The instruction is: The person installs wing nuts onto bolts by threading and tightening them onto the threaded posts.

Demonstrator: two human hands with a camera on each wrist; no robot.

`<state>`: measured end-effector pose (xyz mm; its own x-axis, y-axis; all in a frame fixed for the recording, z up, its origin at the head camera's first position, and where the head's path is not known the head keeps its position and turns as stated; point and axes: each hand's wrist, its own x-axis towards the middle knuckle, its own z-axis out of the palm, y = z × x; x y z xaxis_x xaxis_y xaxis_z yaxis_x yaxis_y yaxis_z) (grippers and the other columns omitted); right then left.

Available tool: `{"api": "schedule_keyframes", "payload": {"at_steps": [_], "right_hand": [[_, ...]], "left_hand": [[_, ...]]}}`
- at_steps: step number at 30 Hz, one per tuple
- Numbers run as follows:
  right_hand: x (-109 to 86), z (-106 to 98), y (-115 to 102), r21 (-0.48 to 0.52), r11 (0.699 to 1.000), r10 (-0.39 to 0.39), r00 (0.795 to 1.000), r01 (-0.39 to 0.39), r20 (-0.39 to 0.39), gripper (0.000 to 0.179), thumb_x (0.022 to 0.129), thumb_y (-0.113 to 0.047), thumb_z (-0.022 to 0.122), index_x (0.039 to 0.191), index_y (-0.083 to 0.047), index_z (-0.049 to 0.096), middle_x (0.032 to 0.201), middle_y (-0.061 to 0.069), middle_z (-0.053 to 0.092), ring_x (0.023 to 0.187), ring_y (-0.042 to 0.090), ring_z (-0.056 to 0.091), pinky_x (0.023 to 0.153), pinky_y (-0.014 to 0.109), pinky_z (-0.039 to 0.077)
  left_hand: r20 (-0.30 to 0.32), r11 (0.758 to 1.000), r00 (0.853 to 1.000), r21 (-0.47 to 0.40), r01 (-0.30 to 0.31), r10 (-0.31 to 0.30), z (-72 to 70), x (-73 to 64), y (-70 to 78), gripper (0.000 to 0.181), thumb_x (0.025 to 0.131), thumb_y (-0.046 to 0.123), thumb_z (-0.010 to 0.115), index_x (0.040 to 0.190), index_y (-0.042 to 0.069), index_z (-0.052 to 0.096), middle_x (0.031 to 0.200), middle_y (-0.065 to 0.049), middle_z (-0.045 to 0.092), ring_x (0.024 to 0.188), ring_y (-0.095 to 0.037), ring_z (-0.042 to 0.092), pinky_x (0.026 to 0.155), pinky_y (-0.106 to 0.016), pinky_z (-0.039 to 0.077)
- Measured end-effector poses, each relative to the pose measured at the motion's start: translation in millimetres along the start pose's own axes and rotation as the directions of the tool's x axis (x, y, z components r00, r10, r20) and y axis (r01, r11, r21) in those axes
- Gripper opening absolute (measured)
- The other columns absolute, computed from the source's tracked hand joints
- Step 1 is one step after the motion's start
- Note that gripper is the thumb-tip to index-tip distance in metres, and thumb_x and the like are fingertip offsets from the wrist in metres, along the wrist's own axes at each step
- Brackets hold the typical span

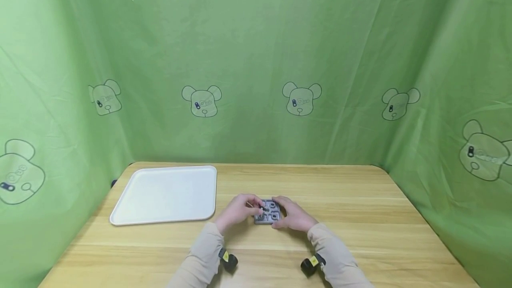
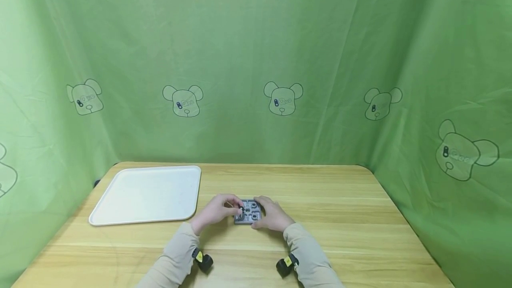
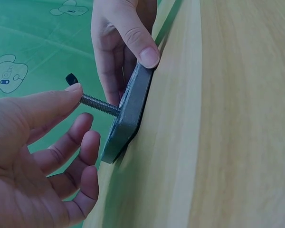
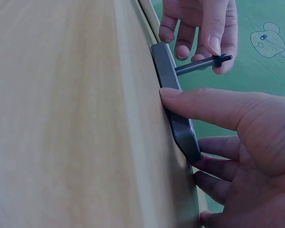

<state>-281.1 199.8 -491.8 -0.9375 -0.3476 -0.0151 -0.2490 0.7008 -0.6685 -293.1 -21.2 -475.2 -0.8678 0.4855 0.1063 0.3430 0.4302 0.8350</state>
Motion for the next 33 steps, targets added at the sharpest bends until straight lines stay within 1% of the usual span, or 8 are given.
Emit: {"api": "schedule_keyframes", "payload": {"at_steps": [7, 16, 20, 24, 27, 29, 33], "right_hand": [[-1.0, -0.5, 0.3, -0.006, 1.0, 0.0, 1.0, 0.0, 0.001, 0.089, 0.069, -0.026, 0.083, 0.144, -0.002, 0.042, 0.15, 0.026, 0.038, 0.137, 0.048, 0.037, 0.112, 0.064, 0.027], [-0.6, -0.5, -0.5, -0.003, 1.0, 0.004, 1.0, -0.004, 0.002, 0.089, 0.069, -0.026, 0.083, 0.145, -0.002, 0.041, 0.15, 0.027, 0.038, 0.137, 0.048, 0.036, 0.112, 0.064, 0.026], [-1.0, -0.6, -1.2, -0.011, 1.0, 0.0, 1.0, 0.0, 0.002, 0.089, 0.07, -0.025, 0.083, 0.145, -0.002, 0.041, 0.15, 0.026, 0.037, 0.137, 0.048, 0.036, 0.112, 0.064, 0.026], [-1.9, -0.9, -2.5, -0.008, 1.0, 0.003, 1.0, -0.003, 0.0, 0.089, 0.07, -0.025, 0.083, 0.145, -0.002, 0.041, 0.15, 0.026, 0.038, 0.137, 0.047, 0.036, 0.112, 0.064, 0.026], [-2.6, -1.3, -4.0, -0.006, 1.0, 0.009, 1.0, -0.009, 0.0, 0.089, 0.069, -0.025, 0.084, 0.145, -0.002, 0.041, 0.15, 0.026, 0.038, 0.136, 0.047, 0.037, 0.112, 0.064, 0.027], [-3.1, -1.6, -4.9, -0.008, 1.0, 0.016, 1.0, -0.016, 0.003, 0.09, 0.069, -0.026, 0.084, 0.145, -0.003, 0.041, 0.15, 0.026, 0.038, 0.136, 0.047, 0.037, 0.112, 0.064, 0.026], [-3.2, -1.9, -5.3, -0.004, 1.0, 0.018, 1.0, -0.018, 0.001, 0.089, 0.069, -0.025, 0.083, 0.145, -0.003, 0.041, 0.15, 0.025, 0.038, 0.137, 0.047, 0.037, 0.112, 0.064, 0.026]], "left_hand": [[0.025, 1.0, 1.0, -0.016, 0.016, -0.016, 0.0, -1.1, -0.7, 0.02, 0.087, 0.015, 0.069, 0.105, 0.005, 0.069, 0.093, -0.005, 0.067, 0.087, -0.014, 0.057, 0.08, -0.03, 0.047], [0.014, 0.999, 0.999, -0.033, 0.034, -0.033, 0.1, -0.9, -0.6, 0.019, 0.086, 0.014, 0.07, 0.104, 0.007, 0.07, 0.092, -0.004, 0.067, 0.086, -0.014, 0.058, 0.08, -0.031, 0.047], [0.01, 0.998, 0.999, -0.053, 0.044, -0.044, -0.3, -0.3, -0.9, 0.025, 0.085, 0.014, 0.071, 0.107, 0.006, 0.068, 0.094, -0.005, 0.067, 0.086, -0.015, 0.058, 0.08, -0.03, 0.047], [-0.013, 0.994, 0.998, -0.088, 0.061, -0.062, -1.6, -1.2, 0.6, 0.035, 0.082, 0.013, 0.075, 0.112, 0.002, 0.061, 0.097, -0.008, 0.065, 0.085, -0.015, 0.058, 0.076, -0.028, 0.048], [-0.041, 0.993, 0.996, -0.094, 0.071, -0.075, -3.7, -2.6, 4.1, 0.04, 0.079, 0.014, 0.077, 0.111, 0.0, 0.057, 0.097, -0.01, 0.064, 0.084, -0.015, 0.057, 0.075, -0.027, 0.048], [-0.058, 0.994, 0.995, -0.082, 0.077, -0.082, -4.9, -3.7, 6.9, 0.04, 0.079, 0.015, 0.077, 0.109, 0.0, 0.055, 0.096, -0.01, 0.063, 0.084, -0.016, 0.056, 0.074, -0.027, 0.048], [-0.084, 0.995, 0.991, -0.032, 0.098, -0.1, -4.9, -4.9, 14.3, 0.04, 0.081, 0.021, 0.077, 0.107, 0.002, 0.054, 0.09, -0.005, 0.06, 0.079, -0.015, 0.054, 0.07, -0.026, 0.047]]}}
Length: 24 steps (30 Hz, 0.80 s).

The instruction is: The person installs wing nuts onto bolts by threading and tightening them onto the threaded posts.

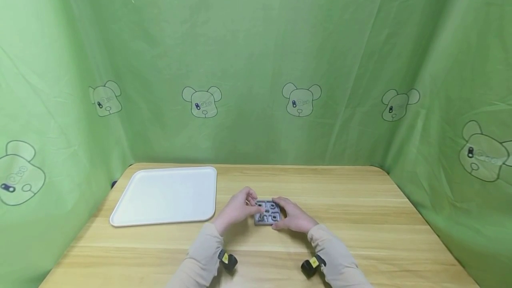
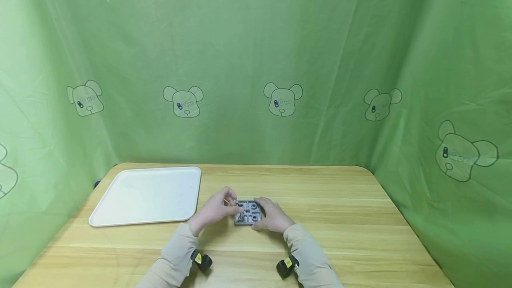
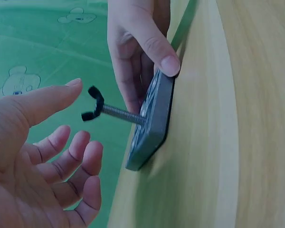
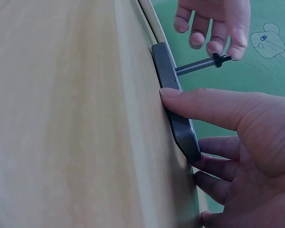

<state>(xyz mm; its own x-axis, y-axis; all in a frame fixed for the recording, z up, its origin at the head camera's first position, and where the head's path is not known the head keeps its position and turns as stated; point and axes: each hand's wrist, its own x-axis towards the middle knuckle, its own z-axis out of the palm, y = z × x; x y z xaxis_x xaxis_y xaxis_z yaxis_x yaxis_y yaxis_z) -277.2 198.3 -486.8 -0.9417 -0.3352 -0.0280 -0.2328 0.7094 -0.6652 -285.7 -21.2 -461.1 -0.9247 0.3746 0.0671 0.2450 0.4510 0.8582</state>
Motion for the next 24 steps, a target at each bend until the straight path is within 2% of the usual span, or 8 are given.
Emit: {"api": "schedule_keyframes", "payload": {"at_steps": [6, 11, 16, 24], "right_hand": [[1.4, 1.0, 1.4, 0.019, 1.0, -0.023, 1.0, 0.023, -0.006, 0.088, 0.069, -0.022, 0.084, 0.143, 0.0, 0.042, 0.147, 0.026, 0.042, 0.135, 0.046, 0.04, 0.112, 0.062, 0.028], [2.3, 2.1, 2.6, 0.025, 0.999, -0.028, 1.0, 0.028, -0.007, 0.088, 0.069, -0.021, 0.084, 0.143, 0.0, 0.042, 0.147, 0.026, 0.042, 0.134, 0.046, 0.041, 0.112, 0.062, 0.029], [2.8, 2.7, 4.0, 0.024, 0.999, -0.035, 0.999, 0.035, -0.005, 0.089, 0.068, -0.022, 0.084, 0.143, 0.001, 0.042, 0.147, 0.026, 0.042, 0.134, 0.046, 0.041, 0.111, 0.062, 0.029], [3.7, 2.7, 6.1, 0.033, 0.998, -0.043, 0.999, 0.043, -0.008, 0.089, 0.068, -0.021, 0.084, 0.143, 0.002, 0.042, 0.147, 0.027, 0.042, 0.133, 0.047, 0.041, 0.111, 0.062, 0.029]], "left_hand": [[-0.049, 0.997, 0.999, 0.072, -0.002, 0.006, 7.0, -2.7, 11.0, 0.04, 0.082, 0.027, 0.076, 0.105, 0.001, 0.056, 0.077, -0.001, 0.057, 0.066, -0.012, 0.051, 0.058, -0.023, 0.044], [-0.087, 0.995, 0.996, 0.099, 0.008, 0.0, 14.6, -4.8, 13.9, 0.034, 0.084, 0.026, 0.074, 0.101, 0.002, 0.058, 0.071, 0.002, 0.052, 0.06, -0.01, 0.046, 0.052, -0.022, 0.04], [-0.131, 0.993, 0.991, 0.113, 0.014, 0.001, 20.2, -5.8, 14.0, 0.029, 0.085, 0.024, 0.074, 0.097, 0.003, 0.059, 0.07, 0.003, 0.051, 0.06, -0.009, 0.044, 0.052, -0.021, 0.037], [-0.149, 0.993, 0.989, 0.121, 0.005, 0.014, 23.6, -4.6, 13.0, 0.025, 0.084, 0.023, 0.074, 0.094, 0.005, 0.059, 0.074, 0.003, 0.053, 0.064, -0.01, 0.045, 0.056, -0.02, 0.04]]}}
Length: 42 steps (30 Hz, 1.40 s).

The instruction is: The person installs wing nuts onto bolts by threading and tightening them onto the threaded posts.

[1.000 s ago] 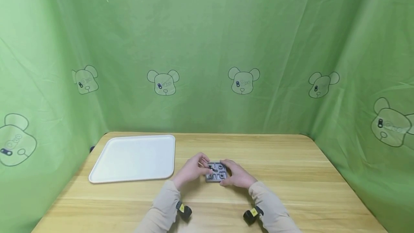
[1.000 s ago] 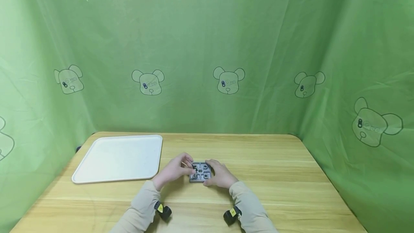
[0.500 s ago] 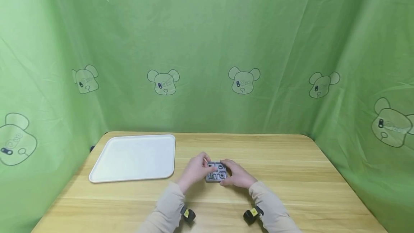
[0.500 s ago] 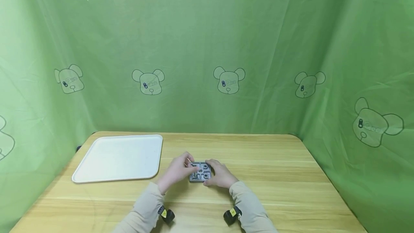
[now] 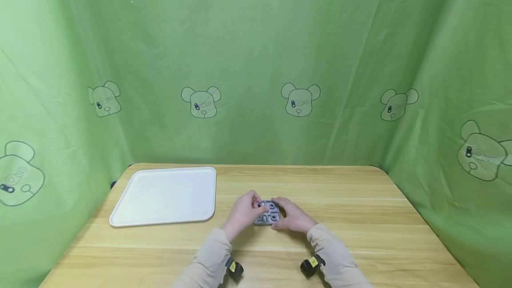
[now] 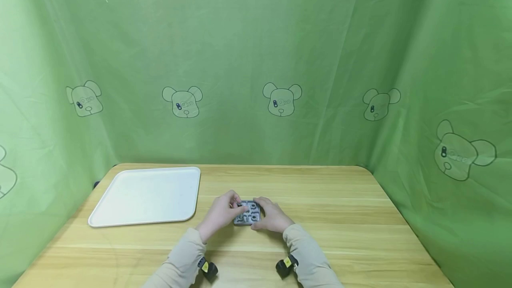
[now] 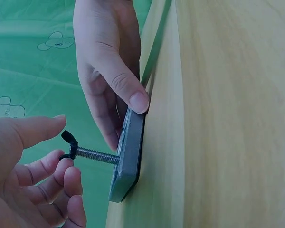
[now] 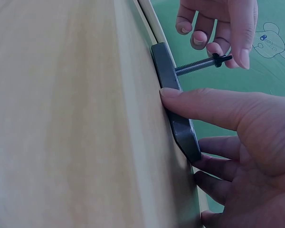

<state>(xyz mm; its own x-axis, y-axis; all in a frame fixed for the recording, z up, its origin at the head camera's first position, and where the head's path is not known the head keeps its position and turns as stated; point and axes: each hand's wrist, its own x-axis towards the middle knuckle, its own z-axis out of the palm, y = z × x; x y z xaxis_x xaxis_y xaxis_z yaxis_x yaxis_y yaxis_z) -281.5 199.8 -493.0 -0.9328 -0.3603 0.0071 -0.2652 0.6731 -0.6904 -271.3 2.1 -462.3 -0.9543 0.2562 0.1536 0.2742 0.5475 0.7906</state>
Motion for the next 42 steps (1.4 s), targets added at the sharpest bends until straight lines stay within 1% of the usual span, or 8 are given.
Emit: {"api": "schedule_keyframes", "payload": {"at_steps": [4, 8, 12, 16, 20, 23, 31, 42], "right_hand": [[0.7, 0.5, 0.2, -0.007, 1.0, 0.0, 1.0, 0.0, -0.001, 0.089, 0.068, -0.021, 0.084, 0.143, 0.002, 0.042, 0.147, 0.027, 0.042, 0.133, 0.046, 0.041, 0.111, 0.062, 0.03], [1.0, 0.8, 0.1, -0.013, 1.0, 0.0, 1.0, 0.0, -0.002, 0.089, 0.068, -0.022, 0.084, 0.143, 0.001, 0.042, 0.146, 0.026, 0.043, 0.133, 0.046, 0.042, 0.111, 0.062, 0.03], [0.9, 1.2, 0.6, -0.014, 1.0, 0.001, 1.0, -0.001, -0.001, 0.089, 0.068, -0.022, 0.084, 0.143, 0.001, 0.042, 0.147, 0.026, 0.042, 0.133, 0.046, 0.042, 0.111, 0.062, 0.03], [1.1, 1.5, 1.3, -0.015, 1.0, 0.0, 1.0, 0.0, -0.001, 0.089, 0.068, -0.022, 0.084, 0.143, 0.001, 0.042, 0.147, 0.026, 0.042, 0.133, 0.046, 0.042, 0.111, 0.063, 0.03], [0.8, 1.2, 1.5, -0.016, 1.0, 0.0, 1.0, 0.0, -0.005, 0.089, 0.068, -0.023, 0.084, 0.143, 0.001, 0.042, 0.147, 0.026, 0.042, 0.132, 0.046, 0.042, 0.11, 0.063, 0.03], [0.3, 0.7, 1.1, -0.016, 1.0, 0.005, 1.0, -0.005, -0.007, 0.089, 0.068, -0.023, 0.083, 0.143, 0.0, 0.042, 0.147, 0.027, 0.041, 0.133, 0.047, 0.041, 0.11, 0.064, 0.029], [-0.8, 0.0, -0.5, -0.008, 1.0, 0.006, 1.0, -0.007, -0.005, 0.088, 0.069, -0.022, 0.084, 0.143, 0.001, 0.042, 0.147, 0.027, 0.041, 0.133, 0.047, 0.04, 0.111, 0.064, 0.028], [0.7, 1.7, 3.0, -0.022, 1.0, 0.012, 1.0, -0.012, -0.006, 0.088, 0.069, -0.024, 0.084, 0.143, -0.001, 0.042, 0.148, 0.026, 0.041, 0.135, 0.047, 0.039, 0.112, 0.064, 0.026]], "left_hand": [[-0.004, 1.0, 1.0, 0.013, -0.013, 0.013, 0.1, -0.2, 0.1, 0.023, 0.085, 0.023, 0.074, 0.093, 0.006, 0.06, 0.075, 0.003, 0.053, 0.065, -0.009, 0.045, 0.058, -0.02, 0.04], [-0.001, 1.0, 1.0, 0.011, -0.02, 0.02, -0.2, -1.4, 1.0, 0.023, 0.084, 0.021, 0.074, 0.093, 0.005, 0.06, 0.075, 0.002, 0.054, 0.066, -0.01, 0.046, 0.059, -0.02, 0.04], [0.003, 1.0, 1.0, 0.0, -0.019, 0.019, -0.3, -1.1, 0.7, 0.022, 0.083, 0.019, 0.075, 0.092, 0.004, 0.061, 0.077, 0.0, 0.055, 0.068, -0.011, 0.048, 0.06, -0.021, 0.041], [0.011, 1.0, 1.0, 0.002, -0.001, 0.001, -1.3, 0.3, 0.0, 0.022, 0.082, 0.021, 0.075, 0.092, 0.006, 0.063, 0.079, 0.001, 0.057, 0.07, -0.011, 0.049, 0.063, -0.021, 0.043], [0.018, 1.0, 1.0, 0.014, -0.015, 0.014, -3.1, 1.6, -0.9, 0.023, 0.081, 0.02, 0.077, 0.094, 0.005, 0.065, 0.082, -0.001, 0.061, 0.073, -0.011, 0.051, 0.066, -0.022, 0.044], [0.029, 0.999, 0.999, 0.01, -0.035, 0.035, -4.8, 2.2, -0.9, 0.023, 0.081, 0.018, 0.077, 0.096, 0.003, 0.067, 0.083, -0.003, 0.063, 0.074, -0.011, 0.052, 0.066, -0.022, 0.045], [0.065, 0.998, 0.996, 0.011, -0.06, 0.059, -7.2, 3.4, -1.8, 0.022, 0.083, 0.017, 0.074, 0.1, 0.003, 0.071, 0.083, -0.002, 0.066, 0.075, -0.011, 0.055, 0.066, -0.022, 0.046], [0.106, 0.998, 0.992, 0.022, -0.066, 0.064, -9.2, 4.0, -1.9, 0.024, 0.083, 0.013, 0.073, 0.105, 0.003, 0.071, 0.088, -0.004, 0.068, 0.079, -0.013, 0.057, 0.069, -0.024, 0.047]]}}
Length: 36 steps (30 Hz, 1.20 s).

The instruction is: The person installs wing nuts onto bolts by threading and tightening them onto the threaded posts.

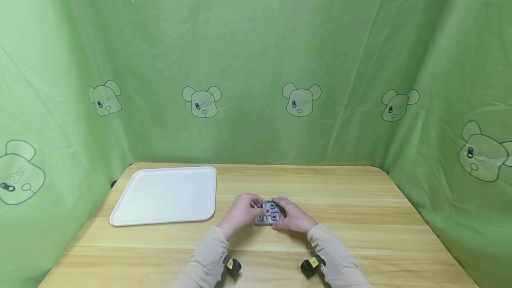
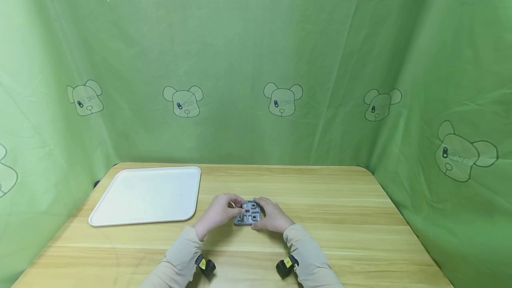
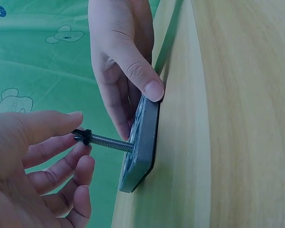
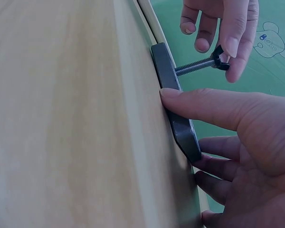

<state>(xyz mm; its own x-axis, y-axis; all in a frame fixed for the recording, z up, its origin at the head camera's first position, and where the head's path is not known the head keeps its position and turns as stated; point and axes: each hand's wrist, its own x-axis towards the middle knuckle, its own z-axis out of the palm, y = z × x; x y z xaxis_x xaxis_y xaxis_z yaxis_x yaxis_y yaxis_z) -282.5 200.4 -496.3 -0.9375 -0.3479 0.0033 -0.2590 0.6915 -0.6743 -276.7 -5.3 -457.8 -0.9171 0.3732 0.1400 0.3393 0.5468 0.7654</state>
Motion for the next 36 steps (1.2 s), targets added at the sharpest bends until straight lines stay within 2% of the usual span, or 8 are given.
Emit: {"api": "schedule_keyframes", "payload": {"at_steps": [12, 21, 26, 36], "right_hand": [[0.2, -0.3, 0.5, 0.003, 1.0, -0.004, 1.0, 0.004, -0.002, 0.089, 0.068, -0.025, 0.084, 0.144, -0.002, 0.043, 0.148, 0.026, 0.041, 0.135, 0.046, 0.039, 0.111, 0.064, 0.027], [-0.6, -0.8, 0.0, -0.007, 1.0, -0.015, 1.0, 0.014, -0.001, 0.089, 0.068, -0.025, 0.083, 0.144, -0.002, 0.042, 0.147, 0.026, 0.042, 0.133, 0.046, 0.042, 0.109, 0.064, 0.03], [0.4, -0.5, 1.2, 0.009, 1.0, 0.002, 1.0, -0.002, -0.001, 0.089, 0.068, -0.024, 0.084, 0.144, -0.003, 0.043, 0.148, 0.024, 0.042, 0.133, 0.046, 0.041, 0.11, 0.065, 0.029], [0.3, -0.2, 0.5, 0.016, 0.999, 0.033, 0.999, -0.033, 0.002, 0.089, 0.068, -0.025, 0.084, 0.145, -0.005, 0.042, 0.15, 0.023, 0.039, 0.136, 0.045, 0.038, 0.111, 0.065, 0.027]], "left_hand": [[0.013, 1.0, 1.0, -0.002, -0.022, 0.022, 3.9, 1.6, -4.0, 0.025, 0.081, 0.007, 0.072, 0.106, 0.006, 0.07, 0.092, -0.005, 0.067, 0.077, -0.011, 0.056, 0.067, -0.022, 0.047], [0.002, 0.999, 1.0, -0.039, -0.024, 0.024, 6.4, 1.8, -8.0, 0.025, 0.081, 0.005, 0.072, 0.106, 0.007, 0.069, 0.092, -0.004, 0.066, 0.078, -0.012, 0.056, 0.068, -0.022, 0.047], [-0.001, 0.997, 1.0, -0.078, -0.008, 0.008, 6.0, 1.5, -8.7, 0.027, 0.082, 0.005, 0.071, 0.108, 0.008, 0.068, 0.094, -0.005, 0.067, 0.078, -0.012, 0.056, 0.068, -0.022, 0.047], [0.013, 0.991, 1.0, -0.13, -0.017, 0.019, 4.5, 3.4, -14.3, 0.03, 0.08, 0.006, 0.073, 0.11, 0.008, 0.068, 0.095, -0.009, 0.068, 0.079, -0.012, 0.056, 0.071, -0.023, 0.048]]}}
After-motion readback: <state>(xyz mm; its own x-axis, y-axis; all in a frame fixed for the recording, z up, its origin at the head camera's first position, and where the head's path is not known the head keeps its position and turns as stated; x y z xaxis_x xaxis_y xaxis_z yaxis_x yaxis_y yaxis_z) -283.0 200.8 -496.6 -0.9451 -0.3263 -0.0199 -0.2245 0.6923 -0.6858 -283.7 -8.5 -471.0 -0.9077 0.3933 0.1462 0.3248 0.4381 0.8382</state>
